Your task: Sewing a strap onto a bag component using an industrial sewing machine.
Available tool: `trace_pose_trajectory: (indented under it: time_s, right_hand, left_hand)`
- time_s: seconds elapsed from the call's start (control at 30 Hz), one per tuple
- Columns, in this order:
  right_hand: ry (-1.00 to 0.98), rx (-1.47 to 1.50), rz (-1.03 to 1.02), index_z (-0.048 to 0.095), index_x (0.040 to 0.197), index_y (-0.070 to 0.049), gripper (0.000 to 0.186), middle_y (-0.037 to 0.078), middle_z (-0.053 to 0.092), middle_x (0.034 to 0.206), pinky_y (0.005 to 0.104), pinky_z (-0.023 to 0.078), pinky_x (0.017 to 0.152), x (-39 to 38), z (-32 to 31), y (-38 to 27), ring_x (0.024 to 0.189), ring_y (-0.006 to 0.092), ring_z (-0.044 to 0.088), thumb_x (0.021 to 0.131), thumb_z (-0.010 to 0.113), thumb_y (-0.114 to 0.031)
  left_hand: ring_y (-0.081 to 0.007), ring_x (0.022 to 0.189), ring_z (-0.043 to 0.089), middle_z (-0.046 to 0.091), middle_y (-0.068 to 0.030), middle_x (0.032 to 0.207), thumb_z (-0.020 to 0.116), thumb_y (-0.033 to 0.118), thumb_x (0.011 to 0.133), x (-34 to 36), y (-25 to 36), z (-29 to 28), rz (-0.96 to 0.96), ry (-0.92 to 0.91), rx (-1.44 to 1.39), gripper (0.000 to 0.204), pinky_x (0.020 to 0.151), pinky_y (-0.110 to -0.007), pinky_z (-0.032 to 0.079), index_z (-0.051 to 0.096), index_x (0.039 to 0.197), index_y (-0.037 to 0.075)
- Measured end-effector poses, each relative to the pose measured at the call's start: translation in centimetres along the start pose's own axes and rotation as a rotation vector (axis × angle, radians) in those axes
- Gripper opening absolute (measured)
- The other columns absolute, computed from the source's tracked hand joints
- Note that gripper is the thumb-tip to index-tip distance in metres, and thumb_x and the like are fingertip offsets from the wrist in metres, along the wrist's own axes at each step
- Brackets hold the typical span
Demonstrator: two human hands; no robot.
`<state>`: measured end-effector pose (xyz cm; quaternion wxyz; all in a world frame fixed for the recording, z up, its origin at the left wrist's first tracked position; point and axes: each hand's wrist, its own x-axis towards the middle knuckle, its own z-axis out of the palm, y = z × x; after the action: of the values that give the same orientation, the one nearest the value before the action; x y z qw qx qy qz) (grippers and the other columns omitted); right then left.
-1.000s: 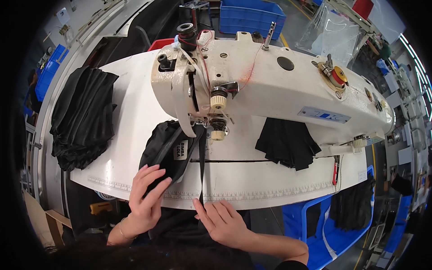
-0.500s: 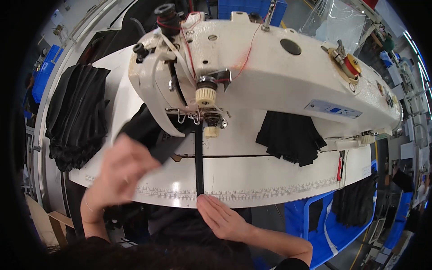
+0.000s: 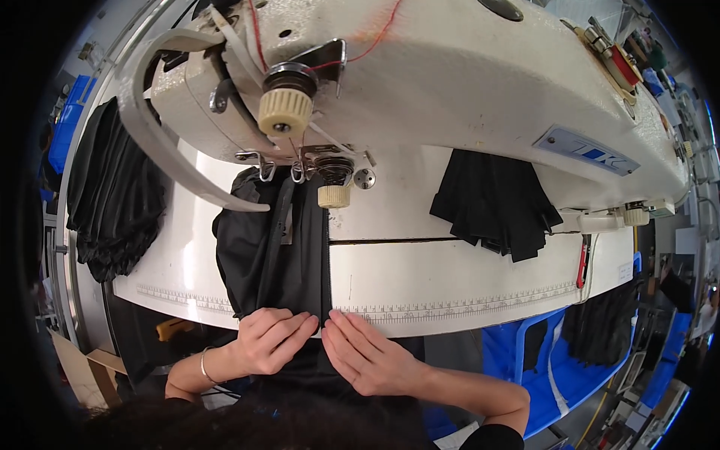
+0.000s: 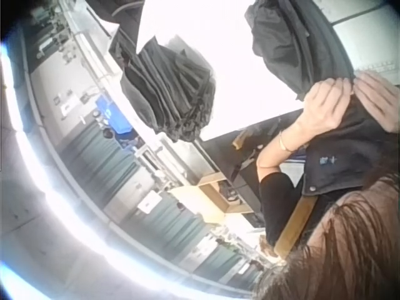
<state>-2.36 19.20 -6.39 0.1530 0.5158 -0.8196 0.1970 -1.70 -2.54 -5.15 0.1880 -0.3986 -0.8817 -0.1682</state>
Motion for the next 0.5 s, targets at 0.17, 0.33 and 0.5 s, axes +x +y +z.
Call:
trace_pose_trajectory:
  time_s: [0.17, 0.33, 0.5]
  right_hand:
    - [-0.035, 0.000, -0.046, 0.062, 0.099, 0.006, 0.032, 0.018, 0.057, 0.109, 0.0405, 0.044, 0.096, -0.1, -0.1, 0.2, 0.108, 0.0328, 0.056, 0.075, 0.053, -0.014]
    - [-0.044, -0.027, -0.066, 0.062, 0.098, 0.006, 0.031, 0.017, 0.058, 0.107, 0.0402, 0.045, 0.095, 0.1, -0.4, 0.2, 0.107, 0.0327, 0.057, 0.075, 0.053, -0.014]
    - [-0.082, -0.076, -0.107, 0.061, 0.096, 0.006, 0.031, 0.017, 0.059, 0.104, 0.0395, 0.046, 0.094, 0.3, -0.9, 0.3, 0.105, 0.0326, 0.058, 0.075, 0.053, -0.014]
  left_hand:
    - [-0.0174, 0.068, 0.055, 0.063, -0.0073, 0.083, 0.059, 0.009, 0.051, -0.1, -0.4, 0.2, -0.059, 0.064, -0.095, 0.040, 0.056, -0.026, 0.045, 0.067, 0.088, -0.002]
    - [-0.0181, 0.068, 0.055, 0.062, -0.0067, 0.083, 0.059, 0.006, 0.050, 0.0, -0.3, 0.2, -0.052, 0.066, -0.093, 0.041, 0.056, -0.026, 0.045, 0.066, 0.090, -0.002]
    - [-0.0204, 0.071, 0.052, 0.061, -0.0106, 0.097, 0.056, -0.006, 0.051, 1.5, -1.7, -3.6, -0.289, 0.036, -0.293, 0.048, 0.061, -0.029, 0.044, 0.067, 0.098, 0.001]
